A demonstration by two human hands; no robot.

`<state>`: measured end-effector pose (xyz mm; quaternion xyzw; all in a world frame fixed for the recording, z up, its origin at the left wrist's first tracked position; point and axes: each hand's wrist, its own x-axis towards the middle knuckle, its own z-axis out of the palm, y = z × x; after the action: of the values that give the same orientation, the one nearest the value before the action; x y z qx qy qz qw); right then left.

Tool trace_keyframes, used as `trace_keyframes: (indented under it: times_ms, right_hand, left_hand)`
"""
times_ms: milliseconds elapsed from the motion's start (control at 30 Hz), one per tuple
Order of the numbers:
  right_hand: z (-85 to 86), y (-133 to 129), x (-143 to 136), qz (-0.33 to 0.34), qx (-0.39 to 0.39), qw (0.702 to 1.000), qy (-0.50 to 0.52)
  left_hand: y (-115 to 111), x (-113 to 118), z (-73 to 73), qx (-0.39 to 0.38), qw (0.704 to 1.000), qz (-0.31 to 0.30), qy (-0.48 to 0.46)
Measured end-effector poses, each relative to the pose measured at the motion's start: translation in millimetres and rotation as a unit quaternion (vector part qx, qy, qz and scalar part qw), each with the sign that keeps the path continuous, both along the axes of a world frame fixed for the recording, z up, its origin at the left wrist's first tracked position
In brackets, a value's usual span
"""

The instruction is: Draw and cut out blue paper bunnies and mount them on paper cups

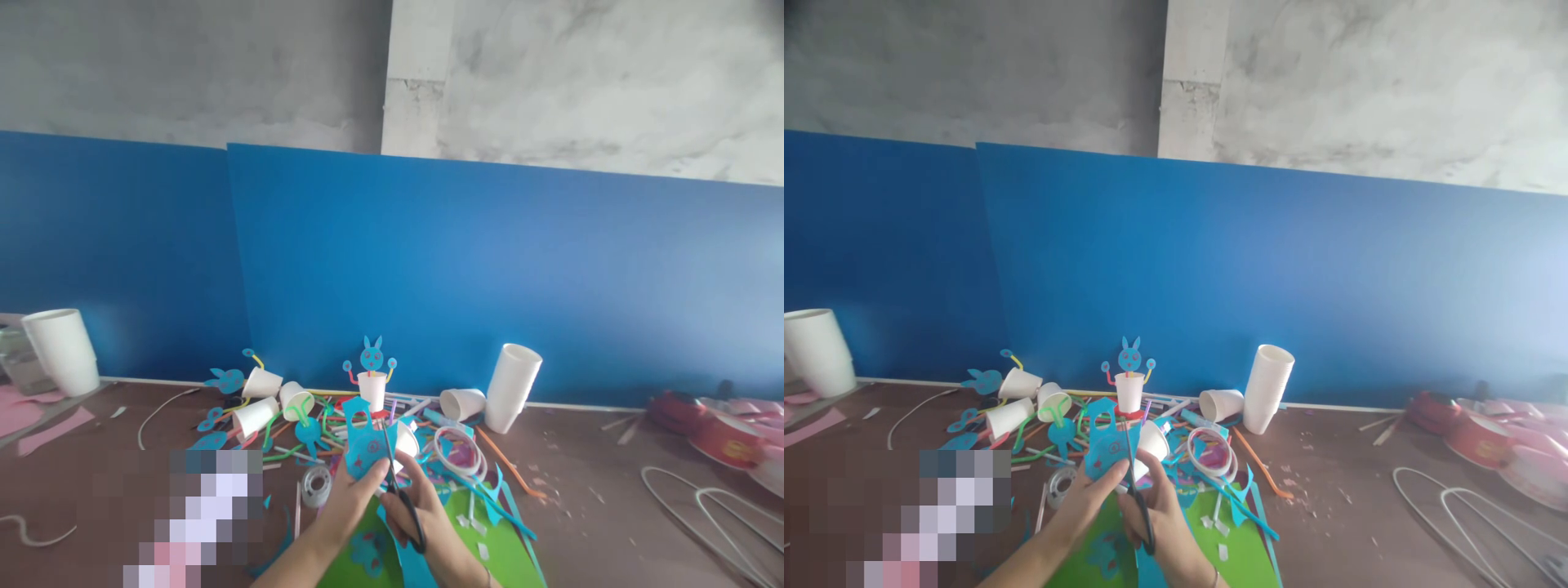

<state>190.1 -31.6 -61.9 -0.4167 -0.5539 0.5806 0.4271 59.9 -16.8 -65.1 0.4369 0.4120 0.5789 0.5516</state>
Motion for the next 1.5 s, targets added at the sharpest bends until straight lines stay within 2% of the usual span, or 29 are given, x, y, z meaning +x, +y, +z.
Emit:
trace_keyframes:
  times_ms: [200,433,667,800,1000,1133,1333,1500]
  right_hand:
    - [6.5,0.9,1.4,0.013,-0.007,1.000,-0.013]
    - [5.1,1.1,2.5,0.015,-0.015,1.000,-0.023]
    - [2.5,1.7,3.8,0.028,-0.015,0.999,-0.020]
    - [3.1,2.7,4.0,0.022,-0.017,0.999,-0.026]
    - [-3.4,5.1,4.6,0.015,-0.023,0.999,-0.026]
    - [-7.2,5.0,4.1,0.001,-0.017,1.000,-0.008]
    - [1.1,1.7,2.3,-0.016,-0.016,1.000,-0.013]
    - [2.0,2.2,3.5,-0.003,-0.015,1.000,-0.027]
  left_hand:
    - [1.4,-4.3,2.9,-0.005,1.000,-0.019,0.014]
    - [-1.4,-7.3,11.1,-0.006,0.999,-0.043,0.008]
    - [3.2,-10.7,10.5,0.001,0.997,-0.073,-0.001]
    - [4.3,-10.0,11.5,-0.001,0.998,-0.064,-0.009]
    - [2.7,-5.2,12.7,-0.031,0.998,0.012,-0.044]
    - [2.6,-6.8,12.4,-0.003,1.000,-0.020,-0.014]
    - [1.7,-8.1,17.8,0.003,0.999,-0.044,-0.016]
    - [2.0,-8.6,19.7,-0.008,0.999,-0.042,-0.026]
